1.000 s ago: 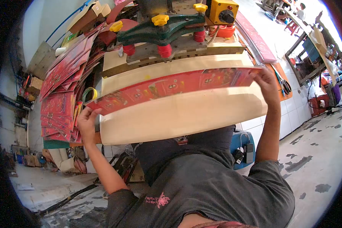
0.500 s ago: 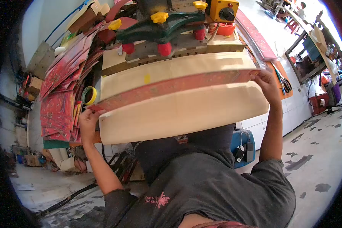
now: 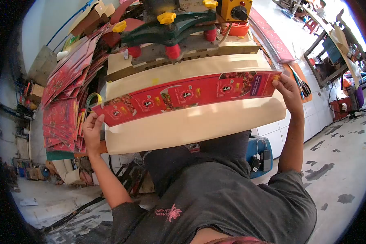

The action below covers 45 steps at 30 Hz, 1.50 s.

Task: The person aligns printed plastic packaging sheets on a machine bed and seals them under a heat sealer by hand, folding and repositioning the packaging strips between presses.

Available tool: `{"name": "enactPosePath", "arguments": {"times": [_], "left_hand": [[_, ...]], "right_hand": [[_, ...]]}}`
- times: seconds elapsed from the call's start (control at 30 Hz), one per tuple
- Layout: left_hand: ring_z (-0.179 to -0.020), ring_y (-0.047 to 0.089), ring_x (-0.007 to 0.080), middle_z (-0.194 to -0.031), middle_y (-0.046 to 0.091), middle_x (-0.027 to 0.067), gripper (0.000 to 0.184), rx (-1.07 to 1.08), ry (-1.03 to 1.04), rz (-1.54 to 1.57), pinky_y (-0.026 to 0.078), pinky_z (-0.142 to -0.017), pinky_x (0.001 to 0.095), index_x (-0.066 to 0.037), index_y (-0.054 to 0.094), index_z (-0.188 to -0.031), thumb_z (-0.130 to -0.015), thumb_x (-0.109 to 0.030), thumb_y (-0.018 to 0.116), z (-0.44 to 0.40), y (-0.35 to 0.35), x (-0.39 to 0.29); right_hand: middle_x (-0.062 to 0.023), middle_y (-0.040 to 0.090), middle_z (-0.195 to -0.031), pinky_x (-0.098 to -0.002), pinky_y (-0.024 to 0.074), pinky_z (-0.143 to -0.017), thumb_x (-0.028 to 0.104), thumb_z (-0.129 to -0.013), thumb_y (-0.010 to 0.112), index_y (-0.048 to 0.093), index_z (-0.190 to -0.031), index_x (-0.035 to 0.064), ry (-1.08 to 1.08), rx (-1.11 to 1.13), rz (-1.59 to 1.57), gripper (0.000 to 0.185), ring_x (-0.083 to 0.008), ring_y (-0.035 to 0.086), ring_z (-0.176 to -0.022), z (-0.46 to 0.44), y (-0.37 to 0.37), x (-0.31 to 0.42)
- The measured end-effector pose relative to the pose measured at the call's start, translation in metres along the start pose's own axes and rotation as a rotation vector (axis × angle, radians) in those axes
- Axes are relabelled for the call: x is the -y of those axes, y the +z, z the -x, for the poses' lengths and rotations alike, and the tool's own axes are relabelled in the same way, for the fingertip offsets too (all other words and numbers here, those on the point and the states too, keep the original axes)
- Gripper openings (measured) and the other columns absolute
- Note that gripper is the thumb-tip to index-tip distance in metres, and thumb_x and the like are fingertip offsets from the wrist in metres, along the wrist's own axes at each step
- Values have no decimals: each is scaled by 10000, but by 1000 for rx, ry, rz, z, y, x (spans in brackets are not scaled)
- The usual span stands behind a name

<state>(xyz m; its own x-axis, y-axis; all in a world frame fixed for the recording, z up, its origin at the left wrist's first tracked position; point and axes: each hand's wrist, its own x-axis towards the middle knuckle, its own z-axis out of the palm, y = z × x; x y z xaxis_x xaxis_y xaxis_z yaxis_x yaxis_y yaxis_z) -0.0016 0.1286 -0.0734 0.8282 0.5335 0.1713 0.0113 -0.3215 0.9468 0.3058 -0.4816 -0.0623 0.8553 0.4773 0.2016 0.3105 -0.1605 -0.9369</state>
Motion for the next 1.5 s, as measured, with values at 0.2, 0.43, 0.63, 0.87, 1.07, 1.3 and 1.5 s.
{"name": "enactPosePath", "arguments": {"times": [0.2,0.43,0.63,0.87,1.07,1.3,1.5], "left_hand": [[-876,511,40,-978,590,-36,118,-44,173,134,422,-786,225,-56,599,-1075,-1059,-172,612,3,11,-8],[-963,577,63,-1069,649,-5,165,-26,116,177,459,-899,237,-25,593,-1154,-1073,-168,583,9,25,-15],[-989,615,74,-1092,674,15,184,-59,125,248,485,-913,254,-25,609,-1173,-1061,-169,600,5,25,-1],[-1054,682,179,-1158,691,114,336,67,-139,582,544,-958,331,49,588,-1255,-985,-149,600,15,38,-41],[-1037,692,192,-1139,701,127,363,73,-202,577,540,-971,338,57,602,-1250,-964,-165,607,13,28,-18],[-816,674,116,-932,714,55,213,-46,-221,502,538,-780,262,14,685,-1058,-988,-185,649,12,47,-30],[-703,620,51,-811,687,14,190,12,-179,454,493,-664,215,-16,675,-920,-1011,-180,641,10,50,-39]], "right_hand": [[-18,714,-1066,-258,487,-849,241,-1025,656,677,-1209,-23,-23,-74,-83,323,-84,629,-974,9,8,20],[34,658,-938,-228,442,-765,286,-1030,661,710,-1134,13,-7,-140,-6,296,-57,557,-856,8,10,0],[23,673,-986,-223,462,-784,286,-1032,656,696,-1145,15,68,-129,-127,297,-51,579,-894,8,20,4],[-145,702,-1136,-282,581,-884,154,-927,628,572,-1320,-80,136,25,-507,461,-148,710,-1002,17,23,26],[-186,689,-1142,-282,594,-861,180,-891,587,568,-1325,-82,143,5,-533,507,-179,719,-989,14,18,29],[-84,674,-1024,-269,569,-803,217,-978,588,631,-1159,10,131,-97,-430,279,-121,680,-909,13,14,31],[-63,669,-1024,-257,568,-799,223,-1029,579,627,-1152,29,108,-20,-484,234,-103,673,-901,15,1,18]]}}
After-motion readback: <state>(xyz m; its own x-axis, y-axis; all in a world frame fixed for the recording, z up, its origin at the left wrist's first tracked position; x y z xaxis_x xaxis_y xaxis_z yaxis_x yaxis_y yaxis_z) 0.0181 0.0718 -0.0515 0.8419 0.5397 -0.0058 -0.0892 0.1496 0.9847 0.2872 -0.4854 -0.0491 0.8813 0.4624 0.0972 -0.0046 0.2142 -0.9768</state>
